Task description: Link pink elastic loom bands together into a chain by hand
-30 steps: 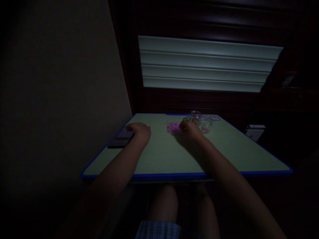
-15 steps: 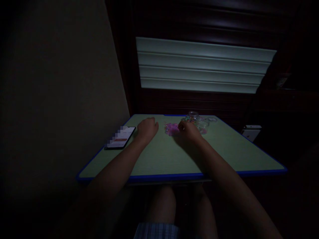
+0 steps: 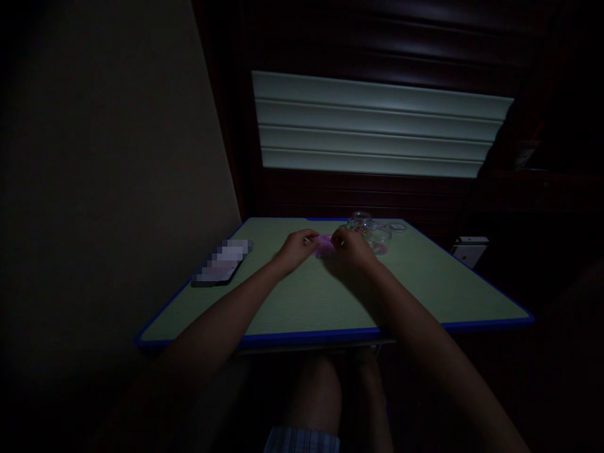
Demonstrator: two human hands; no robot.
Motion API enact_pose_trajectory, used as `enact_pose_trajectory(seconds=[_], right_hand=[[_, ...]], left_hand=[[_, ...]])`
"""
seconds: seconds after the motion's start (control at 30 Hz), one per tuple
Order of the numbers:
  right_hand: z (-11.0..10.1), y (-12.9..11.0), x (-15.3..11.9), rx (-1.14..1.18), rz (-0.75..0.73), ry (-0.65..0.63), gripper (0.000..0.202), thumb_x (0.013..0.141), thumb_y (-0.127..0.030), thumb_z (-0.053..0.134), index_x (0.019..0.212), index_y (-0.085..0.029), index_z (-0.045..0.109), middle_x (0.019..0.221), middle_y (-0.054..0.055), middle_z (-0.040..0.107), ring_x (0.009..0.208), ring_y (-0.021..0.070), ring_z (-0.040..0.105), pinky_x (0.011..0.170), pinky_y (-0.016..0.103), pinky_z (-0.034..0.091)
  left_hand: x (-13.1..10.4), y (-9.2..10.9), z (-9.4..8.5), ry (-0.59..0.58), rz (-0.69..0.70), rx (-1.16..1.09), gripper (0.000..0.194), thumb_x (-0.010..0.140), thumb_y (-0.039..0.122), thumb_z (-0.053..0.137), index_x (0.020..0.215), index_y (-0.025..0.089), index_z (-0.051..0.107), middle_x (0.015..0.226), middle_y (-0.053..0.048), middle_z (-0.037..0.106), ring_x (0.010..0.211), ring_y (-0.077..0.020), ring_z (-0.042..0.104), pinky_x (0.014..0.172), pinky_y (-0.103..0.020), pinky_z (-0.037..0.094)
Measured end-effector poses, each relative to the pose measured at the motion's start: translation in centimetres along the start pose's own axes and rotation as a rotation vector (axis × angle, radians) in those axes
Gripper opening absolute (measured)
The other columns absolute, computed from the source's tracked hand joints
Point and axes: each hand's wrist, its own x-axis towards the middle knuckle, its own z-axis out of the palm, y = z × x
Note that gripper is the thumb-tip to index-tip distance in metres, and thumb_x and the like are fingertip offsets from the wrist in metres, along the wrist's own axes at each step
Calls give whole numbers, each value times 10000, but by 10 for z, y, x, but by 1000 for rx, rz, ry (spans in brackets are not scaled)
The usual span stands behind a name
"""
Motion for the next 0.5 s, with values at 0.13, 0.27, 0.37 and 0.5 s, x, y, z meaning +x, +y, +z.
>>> enact_pose_trajectory(seconds=[0.13,0.27,0.37,0.5], right_hand=[[-1,-4,0,-8,-17,-15,172,721,-137,443,779,-143,605,725,49,623,612,111,515,567,203,343],[-2,-7,-1,24,-46,-25,172,736,-156,444,789,-142,606,721,47,625,607,109,518,560,199,342],[-2,-7,-1,19,-55,-13,167,737,-160,450,774,-143,612,708,45,625,600,109,517,561,199,339],[-1,-7,0,2,-50,-3,168,725,-142,455,773,-145,616,707,45,627,611,114,523,567,201,340]], left_hand=[[-3,1,-1,-70,60,5,235,769,267,485,915,149,626,893,-67,650,784,-141,582,709,-247,449],[-3,2,-1,-81,51,23,242,775,261,478,933,150,624,924,-68,649,815,-143,582,731,-251,446],[-3,1,-1,-91,43,40,234,775,254,475,914,144,628,903,-67,654,798,-142,584,726,-248,445],[-3,0,-2,-91,78,32,227,776,253,467,887,140,629,888,-65,654,785,-139,580,716,-243,441]])
